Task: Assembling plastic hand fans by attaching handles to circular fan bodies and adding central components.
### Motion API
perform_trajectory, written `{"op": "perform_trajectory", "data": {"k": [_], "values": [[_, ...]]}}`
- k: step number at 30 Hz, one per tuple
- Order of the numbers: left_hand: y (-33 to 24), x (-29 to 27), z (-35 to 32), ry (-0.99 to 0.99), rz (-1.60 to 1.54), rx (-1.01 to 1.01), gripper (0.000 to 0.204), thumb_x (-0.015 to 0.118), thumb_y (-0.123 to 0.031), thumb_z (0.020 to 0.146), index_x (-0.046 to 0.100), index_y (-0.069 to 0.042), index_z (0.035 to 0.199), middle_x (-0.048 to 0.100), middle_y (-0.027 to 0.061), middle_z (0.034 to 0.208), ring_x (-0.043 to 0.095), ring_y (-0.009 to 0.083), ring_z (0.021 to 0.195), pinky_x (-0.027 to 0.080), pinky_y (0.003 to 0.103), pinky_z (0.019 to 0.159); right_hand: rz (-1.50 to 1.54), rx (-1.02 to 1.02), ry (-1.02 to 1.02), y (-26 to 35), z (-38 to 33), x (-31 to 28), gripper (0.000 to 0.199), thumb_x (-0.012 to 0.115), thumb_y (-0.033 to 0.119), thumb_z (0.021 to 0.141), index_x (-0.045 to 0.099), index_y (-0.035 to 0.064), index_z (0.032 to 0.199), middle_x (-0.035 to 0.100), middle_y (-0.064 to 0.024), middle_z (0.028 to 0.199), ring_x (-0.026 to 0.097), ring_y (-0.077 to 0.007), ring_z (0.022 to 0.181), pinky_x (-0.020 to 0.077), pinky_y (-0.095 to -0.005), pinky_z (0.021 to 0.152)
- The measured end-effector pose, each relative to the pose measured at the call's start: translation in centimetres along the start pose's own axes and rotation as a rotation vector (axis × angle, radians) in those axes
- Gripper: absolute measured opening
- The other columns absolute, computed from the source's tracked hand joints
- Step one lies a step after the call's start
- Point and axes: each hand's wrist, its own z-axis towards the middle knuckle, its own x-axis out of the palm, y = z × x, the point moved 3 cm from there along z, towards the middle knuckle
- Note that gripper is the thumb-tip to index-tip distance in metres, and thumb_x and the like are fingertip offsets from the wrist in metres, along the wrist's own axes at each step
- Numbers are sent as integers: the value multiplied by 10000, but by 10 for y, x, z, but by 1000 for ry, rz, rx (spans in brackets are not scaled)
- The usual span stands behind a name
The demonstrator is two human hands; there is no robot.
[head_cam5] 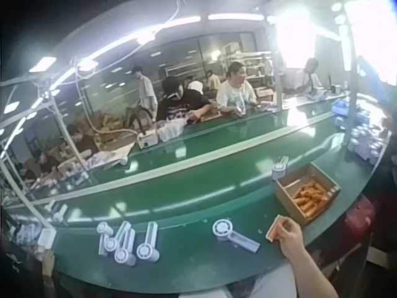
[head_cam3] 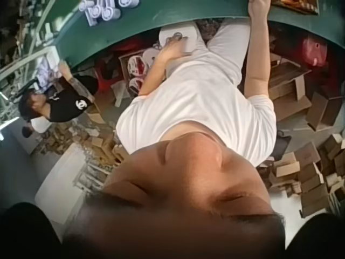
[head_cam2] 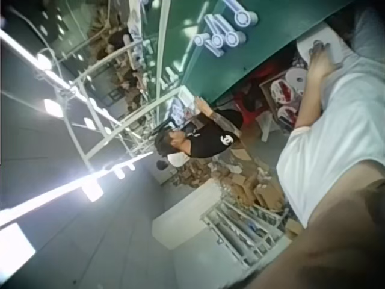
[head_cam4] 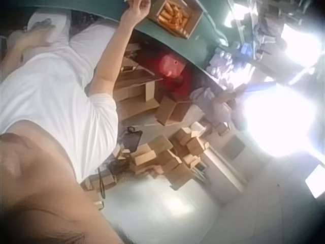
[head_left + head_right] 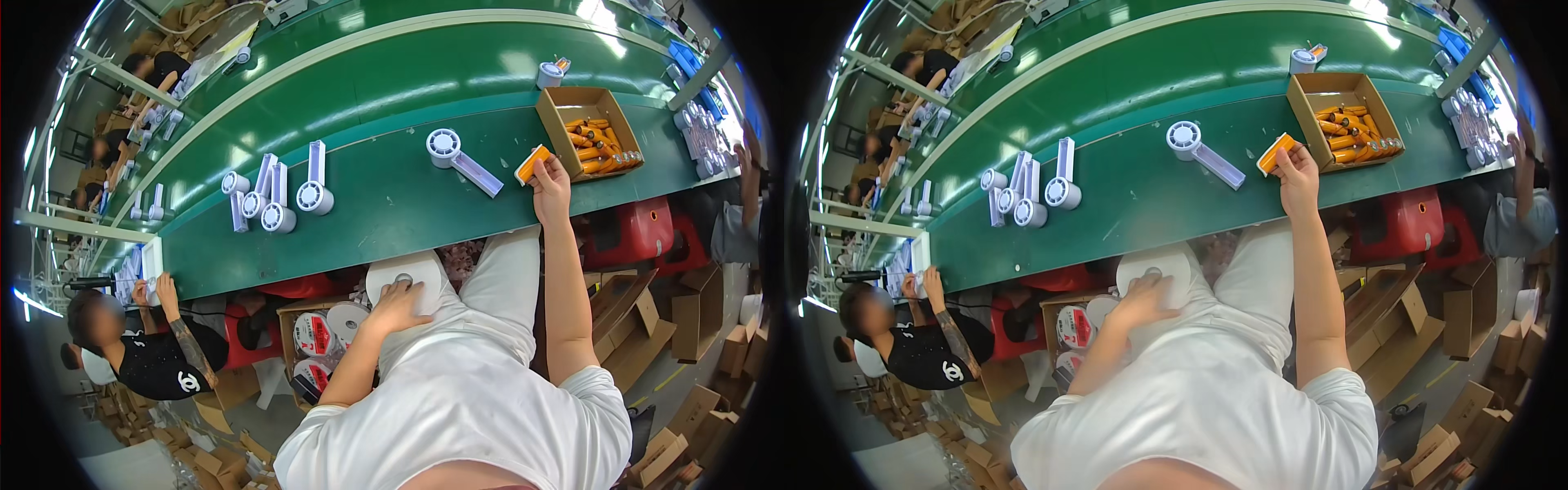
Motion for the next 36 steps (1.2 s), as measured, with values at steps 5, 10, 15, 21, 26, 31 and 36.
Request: {"op": "perform_trajectory", "data": {"k": [5, 10, 15, 21, 26, 31, 36], "values": [[-24, -32, 2, -344, -24, 184, 416, 736, -364, 787, 671, -99, 1101, 587, 135, 1207, 525, 320, 1173, 408, 448, 955, 27, -9, 26, 2, -2, 3, 288, 614, 120, 960, 542, -22, 1200, 627, -58, 1051, 626, -97, 878, 520, -230, 746], [-72, -120, 25, -564, -105, 445, 231, 734, -251, 790, 686, -123, 976, 630, 65, 1009, 568, 279, 1031, 440, 387, 841, 44, -8, 7, 3, -1, 5, 298, 606, 125, 964, 534, -28, 1209, 620, -60, 1052, 624, -101, 878, 525, -241, 761], [-83, -177, 87, -966, 289, 610, 156, 759, -182, 742, 698, -140, 878, 540, 13, 840, 528, 204, 875, 400, 358, 763, 94, -22, 34, 7, -4, 4, 285, 589, 130, 972, 534, -29, 1203, 616, -62, 1049, 631, -115, 907, 533, -261, 800], [-87, -189, 133, -868, 571, 534, 186, 784, -250, 703, 711, -134, 828, 577, 19, 911, 543, 200, 962, 391, 369, 856, 124, -31, 38, 7, -8, 7, 278, 606, 136, 965, 535, -18, 1185, 616, -56, 1039, 630, -115, 898, 529, -261, 787], [-93, -191, 151, -769, 585, 440, 236, 796, -306, 682, 696, -129, 802, 604, 37, 907, 558, 218, 951, 413, 381, 837, 103, -11, 40, 7, -5, 8, 265, 637, 152, 951, 539, 4, 1149, 615, -42, 1010, 617, -100, 871, 508, -245, 770], [-77, -215, 160, -381, 129, 487, 229, 807, -298, 689, 706, -117, 785, 597, 54, 897, 581, 238, 898, 448, 386, 831, 82, -9, 33, 7, -6, 8, 273, 641, 152, 949, 542, 7, 1158, 613, -39, 1010, 614, -98, 873, 505, -244, 769], [-55, -211, 166, -1024, -60, 621, 235, 790, -252, 732, 716, -84, 879, 560, 64, 979, 592, 229, 900, 500, 359, 792, 45, -6, 46, 7, -5, 7, 283, 641, 154, 949, 546, -2, 1166, 611, -38, 1017, 610, -96, 879, 503, -238, 758]]}}
